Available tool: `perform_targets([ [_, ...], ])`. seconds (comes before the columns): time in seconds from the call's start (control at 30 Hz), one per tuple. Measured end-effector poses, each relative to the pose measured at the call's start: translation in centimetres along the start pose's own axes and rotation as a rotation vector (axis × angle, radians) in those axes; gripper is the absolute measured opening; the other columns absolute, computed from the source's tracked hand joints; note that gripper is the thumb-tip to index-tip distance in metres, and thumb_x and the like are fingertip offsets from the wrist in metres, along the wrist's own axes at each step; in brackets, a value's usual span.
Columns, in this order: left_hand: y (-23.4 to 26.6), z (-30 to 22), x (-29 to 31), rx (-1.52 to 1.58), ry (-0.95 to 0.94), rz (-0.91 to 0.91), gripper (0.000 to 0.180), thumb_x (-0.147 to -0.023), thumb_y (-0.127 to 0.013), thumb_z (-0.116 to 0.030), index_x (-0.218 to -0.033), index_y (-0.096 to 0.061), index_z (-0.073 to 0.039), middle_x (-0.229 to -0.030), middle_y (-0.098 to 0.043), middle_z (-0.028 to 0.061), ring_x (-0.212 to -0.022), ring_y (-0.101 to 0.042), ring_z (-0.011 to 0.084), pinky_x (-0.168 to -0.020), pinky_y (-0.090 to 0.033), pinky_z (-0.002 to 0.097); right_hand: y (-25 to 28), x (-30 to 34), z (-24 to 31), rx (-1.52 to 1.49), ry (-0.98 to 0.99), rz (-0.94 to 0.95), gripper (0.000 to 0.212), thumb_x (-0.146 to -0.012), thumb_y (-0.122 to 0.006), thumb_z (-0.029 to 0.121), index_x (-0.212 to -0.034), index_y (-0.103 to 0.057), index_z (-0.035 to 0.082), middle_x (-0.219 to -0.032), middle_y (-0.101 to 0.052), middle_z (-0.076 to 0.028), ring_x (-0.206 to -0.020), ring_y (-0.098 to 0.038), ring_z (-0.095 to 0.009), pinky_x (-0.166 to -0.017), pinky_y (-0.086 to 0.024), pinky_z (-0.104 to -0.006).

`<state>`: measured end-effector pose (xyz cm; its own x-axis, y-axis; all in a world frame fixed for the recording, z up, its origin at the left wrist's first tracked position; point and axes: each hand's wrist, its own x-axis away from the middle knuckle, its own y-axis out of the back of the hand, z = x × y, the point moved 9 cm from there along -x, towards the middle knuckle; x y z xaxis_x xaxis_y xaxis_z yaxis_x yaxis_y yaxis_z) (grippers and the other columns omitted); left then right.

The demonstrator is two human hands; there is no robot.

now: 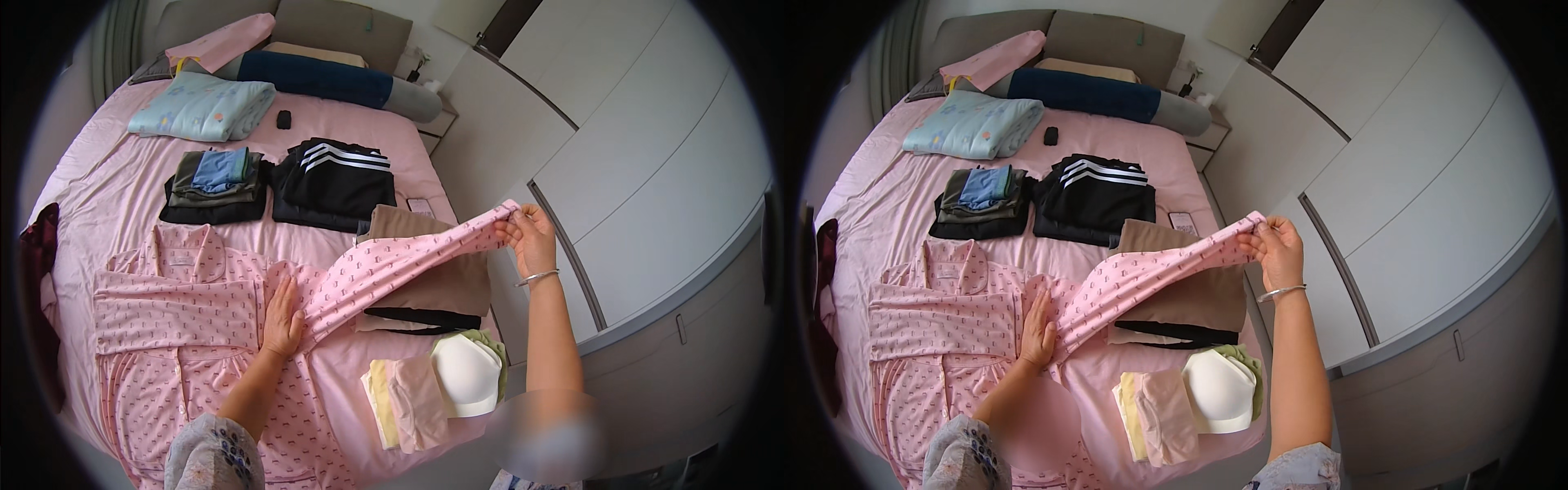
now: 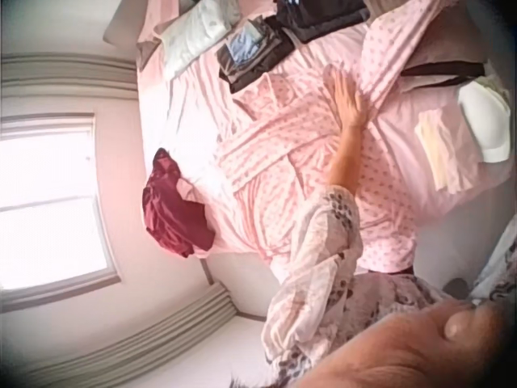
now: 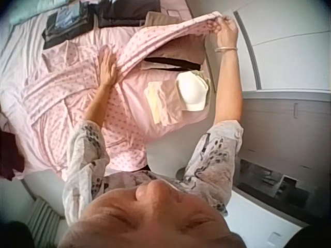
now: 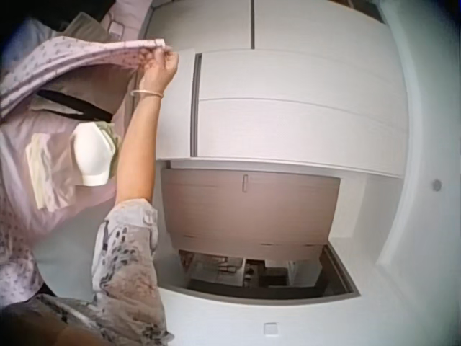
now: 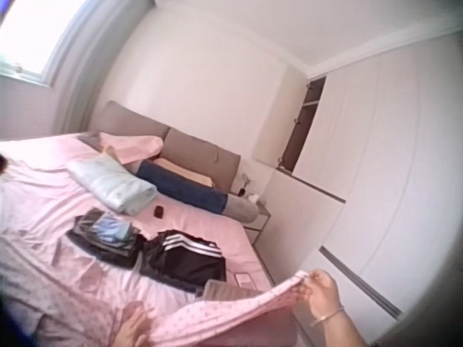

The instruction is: The person folds a dark gray t-shirt and places it on a stack. Then they unfold, smooth, and fold a brown collared shirt, placing it on the same stack. Finally, they unfold, smooth, and fold a pink patterned pajama top, adding it to the stack.

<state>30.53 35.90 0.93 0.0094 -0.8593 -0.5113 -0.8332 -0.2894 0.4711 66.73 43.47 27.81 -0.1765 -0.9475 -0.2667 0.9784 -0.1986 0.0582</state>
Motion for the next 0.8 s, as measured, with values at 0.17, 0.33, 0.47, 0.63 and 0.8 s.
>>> perform_targets([
  [0.17,1.0,0.4,0.4,0.026,0.013,-0.062,0.058,-0.083,-0.041,-0.027,-0.134,-0.033,0.000,-0.137,-0.034,0.0191,-0.129,-0.030,0.0335,-0.106,-0.021,0.0406,1.9,1.3,0.5,-0.127,0.225,-0.048,0.002,-0.088,-0.050,0.005,-0.086,-0.050,0.005,-0.079,-0.053,-0.002,-0.062,-0.055,-0.011,-0.058,-0.049,-0.0234],
  [0.33,-1.6,-1.3,-0.5,-0.170,0.039,0.188,0.061,-0.081,-0.046,-0.033,-0.132,-0.037,-0.002,-0.136,-0.038,0.0168,-0.129,-0.030,0.0311,-0.107,-0.019,0.0419,12.4,6.7,-12.0,-0.045,-0.086,-0.339,0.002,-0.083,-0.051,0.005,-0.084,-0.052,0.006,-0.075,-0.054,-0.003,-0.058,-0.054,-0.012,-0.053,-0.049,-0.0247],
  [0.47,-1.6,-1.1,-0.2,-0.296,0.014,0.180,0.063,-0.079,-0.050,-0.042,-0.132,-0.040,-0.009,-0.135,-0.040,0.0140,-0.129,-0.030,0.0295,-0.106,-0.019,0.0434,12.0,9.6,-15.8,-0.137,-0.236,-0.381,0.009,-0.083,-0.055,0.010,-0.090,-0.052,0.007,-0.075,-0.055,-0.003,-0.062,-0.054,-0.015,-0.060,-0.049,-0.0288],
  [0.63,-1.1,-0.9,-0.1,-0.234,0.026,0.157,0.062,-0.079,-0.051,-0.042,-0.131,-0.041,-0.010,-0.136,-0.040,0.0130,-0.129,-0.030,0.0297,-0.106,-0.019,0.0432,9.9,12.9,-18.7,-0.476,-0.558,-0.623,0.024,-0.079,-0.068,0.024,-0.093,-0.055,0.009,-0.079,-0.056,-0.003,-0.074,-0.054,-0.016,-0.067,-0.048,-0.0304],
  [0.8,-1.3,1.9,0.0,0.049,0.068,0.150,0.054,-0.085,-0.048,-0.035,-0.130,-0.042,-0.006,-0.134,-0.042,0.0144,-0.128,-0.032,0.0315,-0.106,-0.021,0.0423,11.3,12.0,-21.3,-0.479,-0.595,-0.541,0.010,-0.080,-0.065,0.012,-0.082,-0.056,0.008,-0.073,-0.056,-0.003,-0.065,-0.055,-0.016,-0.059,-0.051,-0.0286],
])
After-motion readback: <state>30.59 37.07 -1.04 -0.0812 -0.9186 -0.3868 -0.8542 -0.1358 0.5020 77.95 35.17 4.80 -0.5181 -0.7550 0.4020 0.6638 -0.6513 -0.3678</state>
